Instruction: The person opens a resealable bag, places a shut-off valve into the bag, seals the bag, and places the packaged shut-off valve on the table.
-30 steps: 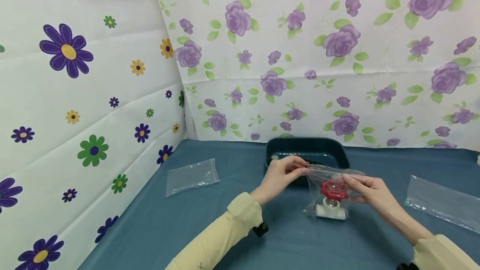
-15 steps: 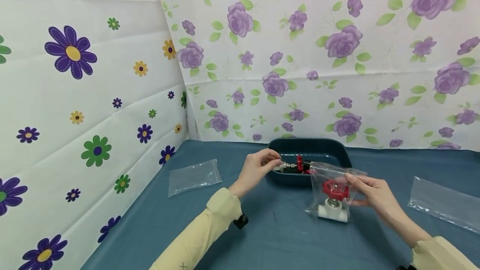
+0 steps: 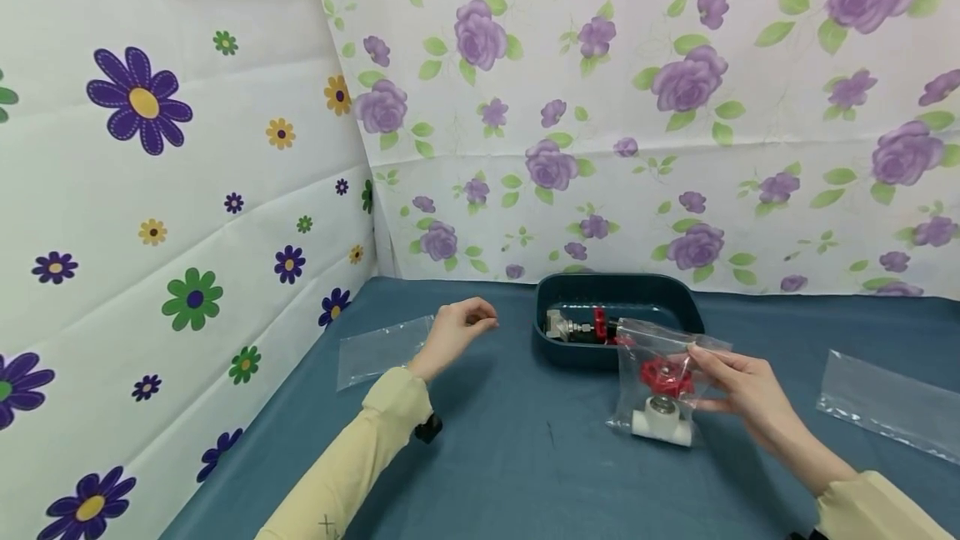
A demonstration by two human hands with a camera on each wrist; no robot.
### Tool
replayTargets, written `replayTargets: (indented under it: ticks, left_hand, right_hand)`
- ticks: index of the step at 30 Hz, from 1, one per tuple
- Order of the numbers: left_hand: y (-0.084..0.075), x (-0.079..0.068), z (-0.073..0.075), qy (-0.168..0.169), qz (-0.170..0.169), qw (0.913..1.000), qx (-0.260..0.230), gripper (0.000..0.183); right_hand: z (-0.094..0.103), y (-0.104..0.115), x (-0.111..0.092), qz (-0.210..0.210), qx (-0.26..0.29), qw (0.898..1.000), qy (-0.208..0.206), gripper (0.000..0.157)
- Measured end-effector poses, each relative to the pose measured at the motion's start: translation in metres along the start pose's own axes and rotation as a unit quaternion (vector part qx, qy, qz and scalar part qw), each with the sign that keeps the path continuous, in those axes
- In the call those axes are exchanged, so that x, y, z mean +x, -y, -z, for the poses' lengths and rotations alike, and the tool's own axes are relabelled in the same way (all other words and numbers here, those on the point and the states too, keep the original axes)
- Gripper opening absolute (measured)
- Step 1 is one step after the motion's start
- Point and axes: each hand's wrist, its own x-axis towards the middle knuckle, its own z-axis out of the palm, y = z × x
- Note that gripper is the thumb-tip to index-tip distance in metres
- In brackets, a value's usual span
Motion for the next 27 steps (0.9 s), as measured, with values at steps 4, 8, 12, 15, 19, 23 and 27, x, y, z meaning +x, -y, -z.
replayTargets:
  ticks: [4,8,12,15,19,23,27]
  left_hand:
    - [0.019,-0.007,0.014,-0.005,0.039,0.9986,0.036,0.005]
    - [0.034,-0.013,0.03,0.004,0.066,0.9953,0.071,0.006]
    - [0.051,-0.019,0.045,0.034,0.091,0.9907,0.095,0.01]
    - [0.062,-0.021,0.053,0.067,0.112,0.9844,0.118,0.012]
    - [0.068,-0.024,0.059,0.111,0.119,0.9776,0.134,0.013]
    - [0.07,-0.023,0.064,0.133,0.106,0.9745,0.146,0.023]
    - [0.073,-0.021,0.069,0.134,0.109,0.9706,0.167,0.037]
  right_hand:
    - [-0.007,0.003,-0.001,-0.018,0.0,1.0,-0.006,0.05]
    - [-0.013,0.005,0.0,-0.028,0.022,0.999,-0.001,0.055]
    - [-0.019,0.008,0.001,-0.028,0.039,0.999,0.007,0.054]
    - [-0.024,0.01,0.002,-0.029,0.049,0.998,0.013,0.048]
    - [-0.034,0.01,0.003,-0.033,0.057,0.998,0.017,0.047]
    - [-0.046,0.012,0.007,-0.033,0.058,0.998,0.018,0.053]
    - [-0.061,0.014,0.01,-0.027,0.064,0.997,0.027,0.058]
